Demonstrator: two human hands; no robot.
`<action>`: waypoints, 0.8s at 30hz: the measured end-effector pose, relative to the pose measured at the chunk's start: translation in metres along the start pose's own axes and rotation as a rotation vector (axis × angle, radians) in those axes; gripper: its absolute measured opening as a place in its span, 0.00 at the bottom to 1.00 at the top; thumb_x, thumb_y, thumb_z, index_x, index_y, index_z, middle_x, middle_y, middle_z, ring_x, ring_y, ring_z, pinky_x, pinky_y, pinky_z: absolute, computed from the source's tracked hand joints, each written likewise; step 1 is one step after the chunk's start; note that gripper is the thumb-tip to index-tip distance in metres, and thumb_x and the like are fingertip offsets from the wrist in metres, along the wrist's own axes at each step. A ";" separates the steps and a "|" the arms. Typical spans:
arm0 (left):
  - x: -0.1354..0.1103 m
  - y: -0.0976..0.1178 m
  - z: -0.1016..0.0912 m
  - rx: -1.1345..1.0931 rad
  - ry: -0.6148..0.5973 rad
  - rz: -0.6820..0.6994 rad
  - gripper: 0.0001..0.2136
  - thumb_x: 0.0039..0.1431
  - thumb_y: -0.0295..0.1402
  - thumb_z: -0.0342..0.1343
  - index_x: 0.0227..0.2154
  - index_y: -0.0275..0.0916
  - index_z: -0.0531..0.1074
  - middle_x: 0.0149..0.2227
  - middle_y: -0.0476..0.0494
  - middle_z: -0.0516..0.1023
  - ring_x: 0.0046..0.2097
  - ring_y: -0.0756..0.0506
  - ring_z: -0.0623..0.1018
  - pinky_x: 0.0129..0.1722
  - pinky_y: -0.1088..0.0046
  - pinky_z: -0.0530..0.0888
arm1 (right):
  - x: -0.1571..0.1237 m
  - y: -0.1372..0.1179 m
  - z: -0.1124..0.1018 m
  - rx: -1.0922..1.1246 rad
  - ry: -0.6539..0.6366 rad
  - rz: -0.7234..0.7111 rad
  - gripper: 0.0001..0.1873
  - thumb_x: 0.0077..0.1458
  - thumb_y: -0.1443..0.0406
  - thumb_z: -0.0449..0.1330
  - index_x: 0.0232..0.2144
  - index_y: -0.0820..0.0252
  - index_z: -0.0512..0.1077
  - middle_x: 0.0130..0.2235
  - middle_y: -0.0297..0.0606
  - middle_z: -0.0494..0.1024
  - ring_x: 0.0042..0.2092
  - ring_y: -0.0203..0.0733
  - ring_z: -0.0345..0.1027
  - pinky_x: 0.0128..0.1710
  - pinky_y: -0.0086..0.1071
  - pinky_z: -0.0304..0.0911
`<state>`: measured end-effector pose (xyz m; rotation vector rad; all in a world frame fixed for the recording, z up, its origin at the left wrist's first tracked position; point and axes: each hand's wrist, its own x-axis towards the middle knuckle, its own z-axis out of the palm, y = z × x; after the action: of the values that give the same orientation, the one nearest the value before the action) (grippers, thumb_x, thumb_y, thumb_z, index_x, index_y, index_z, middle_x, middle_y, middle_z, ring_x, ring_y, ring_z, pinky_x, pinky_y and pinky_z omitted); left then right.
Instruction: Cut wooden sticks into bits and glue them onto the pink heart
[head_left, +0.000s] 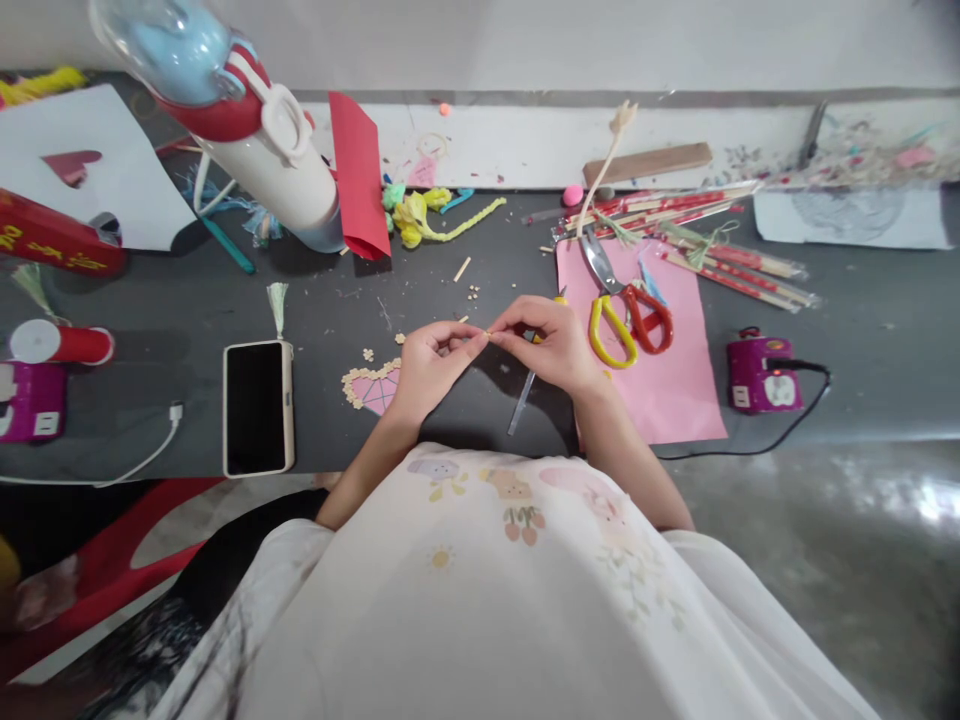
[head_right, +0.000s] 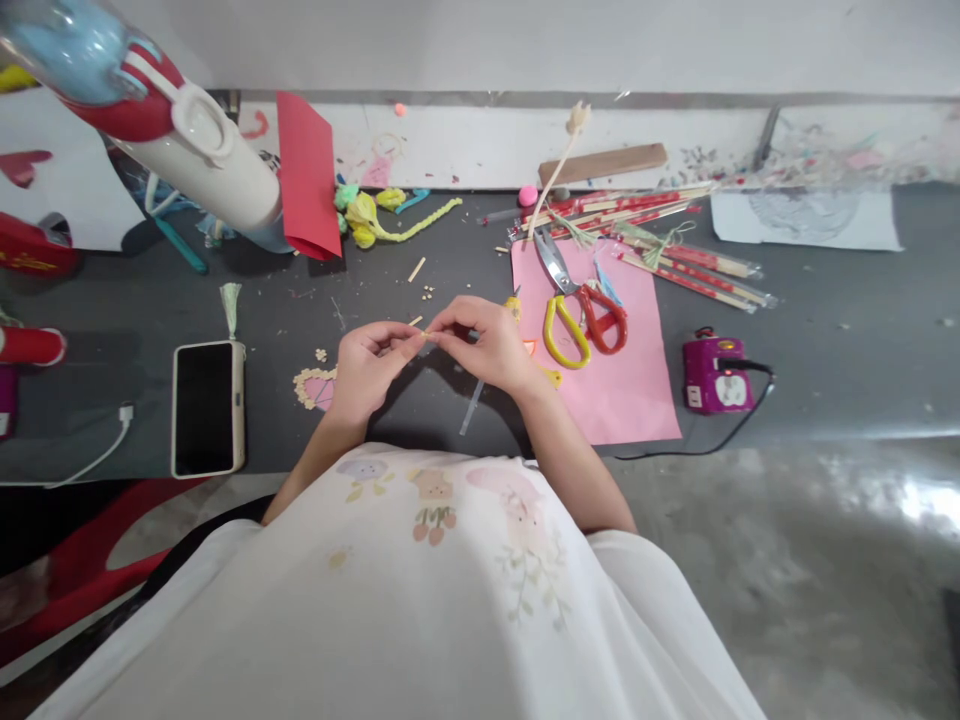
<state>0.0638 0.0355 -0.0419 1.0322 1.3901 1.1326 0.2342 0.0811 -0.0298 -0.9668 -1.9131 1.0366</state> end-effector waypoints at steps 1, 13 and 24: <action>0.000 -0.001 0.000 0.000 -0.005 -0.013 0.12 0.46 0.43 0.66 0.28 0.39 0.79 0.19 0.52 0.69 0.22 0.55 0.64 0.21 0.79 0.61 | 0.000 0.000 -0.001 -0.011 -0.012 -0.010 0.04 0.54 0.65 0.62 0.29 0.59 0.76 0.27 0.33 0.73 0.28 0.33 0.64 0.27 0.28 0.60; 0.003 -0.003 -0.001 -0.019 -0.077 -0.067 0.12 0.47 0.42 0.65 0.28 0.38 0.78 0.22 0.49 0.72 0.24 0.55 0.68 0.21 0.80 0.62 | -0.006 -0.006 -0.005 -0.183 -0.070 -0.051 0.07 0.58 0.65 0.57 0.34 0.58 0.75 0.32 0.38 0.76 0.34 0.38 0.68 0.35 0.33 0.63; 0.009 -0.008 -0.001 -0.214 0.068 -0.133 0.13 0.44 0.42 0.67 0.27 0.38 0.76 0.18 0.54 0.66 0.17 0.59 0.56 0.13 0.81 0.50 | -0.052 -0.015 -0.064 -0.829 -0.123 0.319 0.22 0.52 0.51 0.62 0.43 0.59 0.72 0.38 0.44 0.76 0.40 0.52 0.70 0.40 0.41 0.63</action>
<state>0.0620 0.0422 -0.0516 0.7451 1.3367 1.1973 0.3080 0.0514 -0.0039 -1.7363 -2.3922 0.4343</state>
